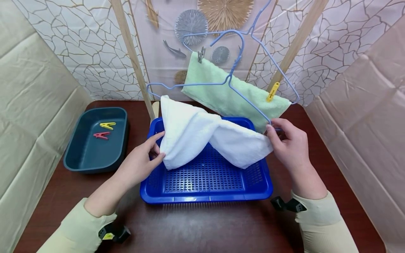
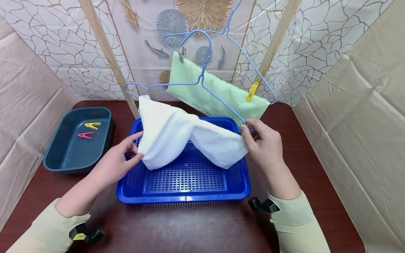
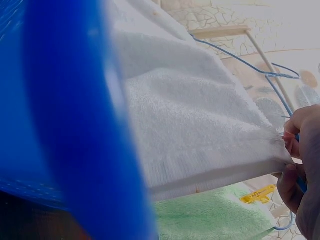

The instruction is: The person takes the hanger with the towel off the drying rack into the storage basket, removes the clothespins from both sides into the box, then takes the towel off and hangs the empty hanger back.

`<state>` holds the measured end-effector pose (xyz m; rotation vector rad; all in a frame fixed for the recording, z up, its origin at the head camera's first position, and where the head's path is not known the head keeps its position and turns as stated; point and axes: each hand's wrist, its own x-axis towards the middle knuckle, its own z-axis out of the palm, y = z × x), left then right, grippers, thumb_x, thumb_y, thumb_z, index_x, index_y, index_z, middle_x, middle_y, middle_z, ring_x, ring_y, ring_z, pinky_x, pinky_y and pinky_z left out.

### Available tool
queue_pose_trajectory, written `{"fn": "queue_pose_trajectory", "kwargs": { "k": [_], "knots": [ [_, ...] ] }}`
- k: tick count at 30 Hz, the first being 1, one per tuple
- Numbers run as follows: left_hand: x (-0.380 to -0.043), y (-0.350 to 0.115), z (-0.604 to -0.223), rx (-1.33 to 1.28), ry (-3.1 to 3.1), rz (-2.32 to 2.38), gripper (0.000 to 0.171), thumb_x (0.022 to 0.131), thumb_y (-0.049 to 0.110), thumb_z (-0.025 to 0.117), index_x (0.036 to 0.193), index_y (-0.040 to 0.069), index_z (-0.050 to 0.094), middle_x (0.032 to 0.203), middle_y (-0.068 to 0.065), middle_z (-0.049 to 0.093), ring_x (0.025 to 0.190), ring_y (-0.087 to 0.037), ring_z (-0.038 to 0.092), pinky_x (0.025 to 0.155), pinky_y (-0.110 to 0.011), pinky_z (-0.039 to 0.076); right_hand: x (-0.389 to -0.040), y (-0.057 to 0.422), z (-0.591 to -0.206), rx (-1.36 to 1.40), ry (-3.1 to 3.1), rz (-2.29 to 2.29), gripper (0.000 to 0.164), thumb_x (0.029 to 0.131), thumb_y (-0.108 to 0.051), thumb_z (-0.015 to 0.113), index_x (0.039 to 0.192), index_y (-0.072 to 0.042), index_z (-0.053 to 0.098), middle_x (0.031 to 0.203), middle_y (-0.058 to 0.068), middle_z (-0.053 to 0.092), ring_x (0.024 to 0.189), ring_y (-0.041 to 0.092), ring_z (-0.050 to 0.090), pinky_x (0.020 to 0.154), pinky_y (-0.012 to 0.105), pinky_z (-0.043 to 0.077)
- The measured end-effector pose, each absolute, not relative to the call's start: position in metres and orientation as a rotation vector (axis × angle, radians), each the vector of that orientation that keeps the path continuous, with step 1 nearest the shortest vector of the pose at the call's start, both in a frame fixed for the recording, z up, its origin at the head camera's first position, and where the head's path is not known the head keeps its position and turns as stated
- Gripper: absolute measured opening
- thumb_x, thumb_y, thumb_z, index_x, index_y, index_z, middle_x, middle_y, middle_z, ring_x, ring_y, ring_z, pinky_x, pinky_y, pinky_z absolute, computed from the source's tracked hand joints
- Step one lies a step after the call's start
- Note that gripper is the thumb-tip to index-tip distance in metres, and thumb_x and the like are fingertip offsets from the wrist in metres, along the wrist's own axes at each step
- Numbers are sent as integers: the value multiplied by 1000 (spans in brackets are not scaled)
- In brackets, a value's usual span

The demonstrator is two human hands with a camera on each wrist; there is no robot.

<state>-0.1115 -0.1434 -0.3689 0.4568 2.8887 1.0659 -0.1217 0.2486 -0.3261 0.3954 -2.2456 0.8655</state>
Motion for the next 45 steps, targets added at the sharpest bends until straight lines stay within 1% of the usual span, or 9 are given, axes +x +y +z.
{"fn": "queue_pose_trajectory", "kwargs": {
  "k": [7,11,14,17,22,30,35,41,45],
  "knots": [
    [-110,-144,-368,443,2887,1060,67,85,24,66,143,22,33,81,4,52,57,-14,48,47,-24,43,-122,247,-325,379,-2226,894,16,79,0,68,95,-1,68,79,12,68,72,-19,50,62,2,40],
    [-110,-144,-368,438,2887,1058,66,85,24,66,143,23,33,81,4,52,58,-14,48,48,-24,44,-122,249,-325,384,-2250,868,14,83,-6,65,96,-2,68,80,12,68,72,-19,50,62,2,41],
    [-109,-144,-368,443,2885,1057,66,85,24,66,143,23,33,81,4,52,58,-14,48,48,-24,44,-121,251,-324,394,-2260,845,16,85,-13,64,97,-4,67,80,10,68,72,-18,51,62,3,41],
    [-109,-144,-367,441,2883,1059,66,85,24,66,143,23,33,81,4,52,58,-14,48,48,-24,44,-121,252,-323,386,-2263,842,16,85,-13,64,97,-3,68,81,10,68,72,-17,51,62,3,41],
    [-108,-144,-367,447,2890,1063,65,85,24,66,142,23,34,80,4,51,59,-13,48,48,-24,43,-121,251,-322,366,-2258,856,16,85,-13,63,97,-3,68,81,9,68,71,-16,51,61,3,41],
    [-107,-145,-366,443,2901,1063,65,85,23,67,142,21,35,81,4,52,60,-13,49,49,-24,45,-119,249,-320,359,-2236,899,13,82,-6,66,95,-3,68,78,8,67,69,-15,53,61,4,41],
    [-109,-144,-368,428,2920,1084,65,85,23,67,141,22,36,83,5,54,66,-12,53,55,-24,49,-118,247,-320,373,-2237,919,16,80,-4,68,96,-3,68,77,9,68,70,-17,53,62,3,41],
    [-112,-144,-368,407,2924,1104,62,86,26,66,140,24,37,88,7,58,78,-9,56,64,-23,52,-116,246,-320,402,-2260,909,16,81,-3,66,97,-3,68,77,8,68,71,-17,53,64,3,43],
    [-114,-145,-368,386,2930,1111,57,87,30,63,138,26,40,91,8,60,79,-9,57,65,-25,53,-115,245,-319,415,-2263,911,16,81,-2,66,97,-3,68,79,9,68,73,-17,54,65,3,43]
  ]
}}
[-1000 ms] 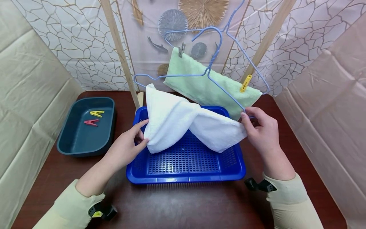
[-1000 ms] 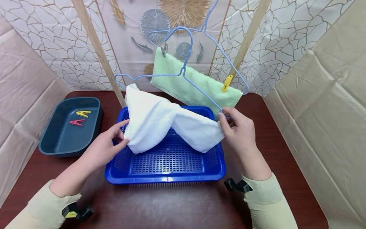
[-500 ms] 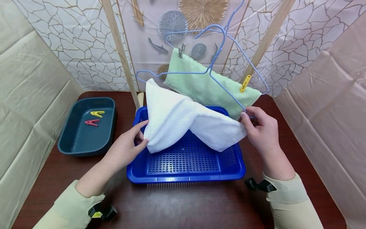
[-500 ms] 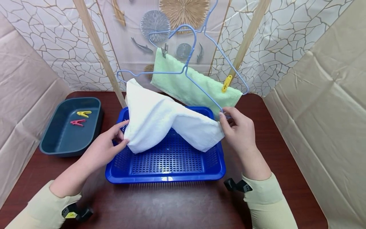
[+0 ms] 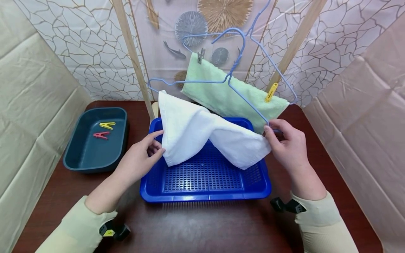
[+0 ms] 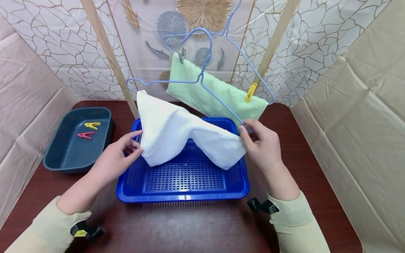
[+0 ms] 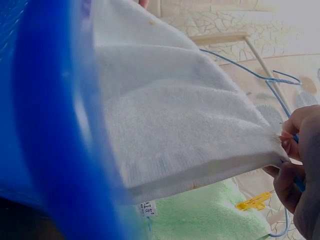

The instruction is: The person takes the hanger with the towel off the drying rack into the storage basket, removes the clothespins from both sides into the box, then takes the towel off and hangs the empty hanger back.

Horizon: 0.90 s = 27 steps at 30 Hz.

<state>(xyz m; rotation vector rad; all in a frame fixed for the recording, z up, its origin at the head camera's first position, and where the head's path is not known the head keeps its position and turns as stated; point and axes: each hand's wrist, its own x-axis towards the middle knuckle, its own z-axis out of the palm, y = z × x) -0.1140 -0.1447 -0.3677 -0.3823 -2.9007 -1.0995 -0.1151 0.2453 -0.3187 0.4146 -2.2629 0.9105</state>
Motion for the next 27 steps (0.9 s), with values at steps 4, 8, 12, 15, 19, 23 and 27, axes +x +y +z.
{"fn": "queue_pose_trajectory", "kwargs": {
  "k": [4,8,12,15,19,23,27],
  "knots": [
    [-118,-146,-366,-370,-2903,-1099,53,88,35,60,137,27,41,96,8,62,82,-9,58,67,-28,53,-115,244,-317,422,-2257,918,16,79,0,68,95,-2,68,79,11,68,74,-17,53,65,3,42],
    [-126,-147,-361,-368,-2894,-1118,54,90,39,57,138,26,39,104,6,64,88,-10,59,70,-32,54,-114,245,-318,425,-2259,919,17,78,0,69,95,-3,68,80,11,68,73,-16,52,64,2,42],
    [-135,-148,-353,-323,-2871,-1181,57,89,48,52,139,26,37,110,4,63,92,-13,58,73,-35,53,-113,245,-318,424,-2272,910,18,78,-1,69,95,-4,68,80,11,68,71,-16,52,63,3,42],
    [-141,-149,-347,-283,-2839,-1243,60,88,55,48,139,25,35,114,3,62,94,-15,57,75,-38,52,-113,245,-318,429,-2276,905,17,78,-1,69,95,-4,68,80,10,68,71,-16,52,63,3,42],
    [-150,-150,-341,-263,-2772,-1303,62,89,55,47,140,25,32,117,1,61,93,-16,56,76,-37,49,-113,245,-318,444,-2271,902,17,78,0,69,94,-4,68,79,10,68,71,-16,51,63,3,42],
    [-158,-149,-337,-242,-2709,-1348,61,89,51,50,141,26,29,118,0,60,92,-16,56,77,-36,47,-113,244,-319,463,-2272,902,17,77,1,70,94,-3,68,79,9,68,71,-15,52,62,4,43],
    [-162,-149,-335,-226,-2667,-1356,58,91,43,53,141,27,29,118,-1,60,93,-15,57,77,-35,47,-112,242,-318,475,-2283,895,17,78,-1,70,94,-5,68,79,7,67,69,-14,52,63,4,43]
  ]
}}
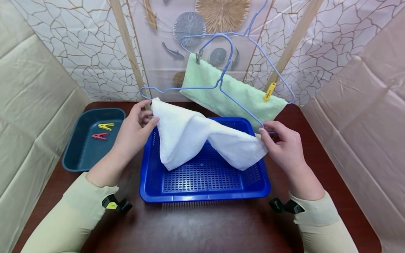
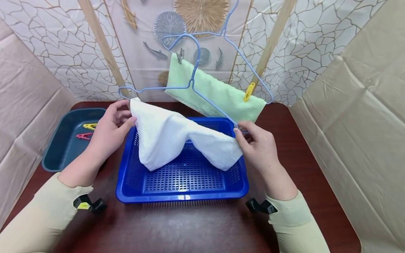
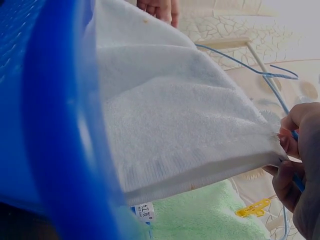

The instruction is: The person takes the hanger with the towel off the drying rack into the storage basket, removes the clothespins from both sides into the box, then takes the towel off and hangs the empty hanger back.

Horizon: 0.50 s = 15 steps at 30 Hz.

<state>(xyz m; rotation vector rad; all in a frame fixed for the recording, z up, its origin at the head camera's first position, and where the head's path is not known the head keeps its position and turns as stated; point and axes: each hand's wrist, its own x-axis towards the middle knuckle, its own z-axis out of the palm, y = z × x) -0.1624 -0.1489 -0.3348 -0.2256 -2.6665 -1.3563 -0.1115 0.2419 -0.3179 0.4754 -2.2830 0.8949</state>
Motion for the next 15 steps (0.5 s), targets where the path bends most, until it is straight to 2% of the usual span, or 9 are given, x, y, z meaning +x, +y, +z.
{"fn": "queue_pose_trajectory", "kwargs": {
  "k": [6,15],
  "knots": [
    [-166,-146,-332,-218,-2626,-1322,52,93,30,55,140,23,33,111,-2,57,91,-15,56,77,-33,46,-111,241,-317,470,-2285,890,17,79,-4,70,95,-7,68,79,7,68,69,-13,52,63,3,42],
    [-167,-143,-332,-215,-2628,-1284,49,92,27,56,138,23,38,104,-2,55,89,-15,56,76,-32,47,-111,242,-319,461,-2278,890,17,79,-4,70,96,-6,69,80,8,68,69,-13,52,63,3,42]
  ]
}}
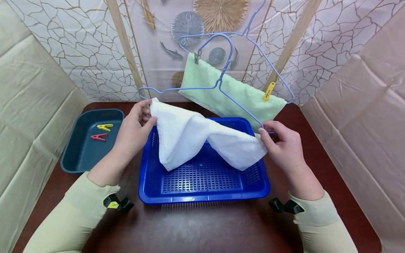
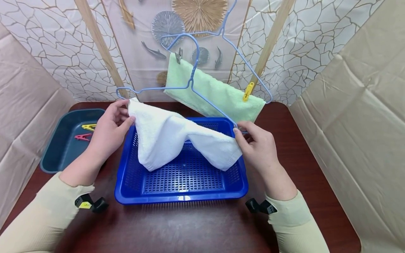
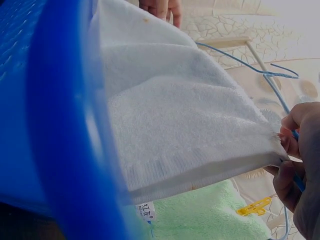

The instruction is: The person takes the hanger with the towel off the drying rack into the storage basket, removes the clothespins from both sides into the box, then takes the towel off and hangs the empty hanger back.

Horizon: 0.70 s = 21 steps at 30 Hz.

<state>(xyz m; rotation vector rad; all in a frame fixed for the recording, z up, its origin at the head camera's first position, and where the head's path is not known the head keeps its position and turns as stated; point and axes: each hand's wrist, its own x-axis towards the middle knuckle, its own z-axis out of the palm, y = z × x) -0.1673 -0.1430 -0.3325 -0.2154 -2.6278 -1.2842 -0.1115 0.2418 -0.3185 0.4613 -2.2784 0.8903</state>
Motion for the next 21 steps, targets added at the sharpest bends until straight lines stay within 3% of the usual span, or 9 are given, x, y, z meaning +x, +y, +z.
{"fn": "queue_pose_trajectory", "kwargs": {
  "k": [21],
  "knots": [
    [-160,-138,-338,-259,-2653,-1212,52,91,25,58,138,23,38,95,2,54,79,-15,52,66,-30,48,-112,245,-321,434,-2283,876,14,82,-6,67,95,-5,67,80,8,67,68,-10,51,62,4,43]
  ]
}}
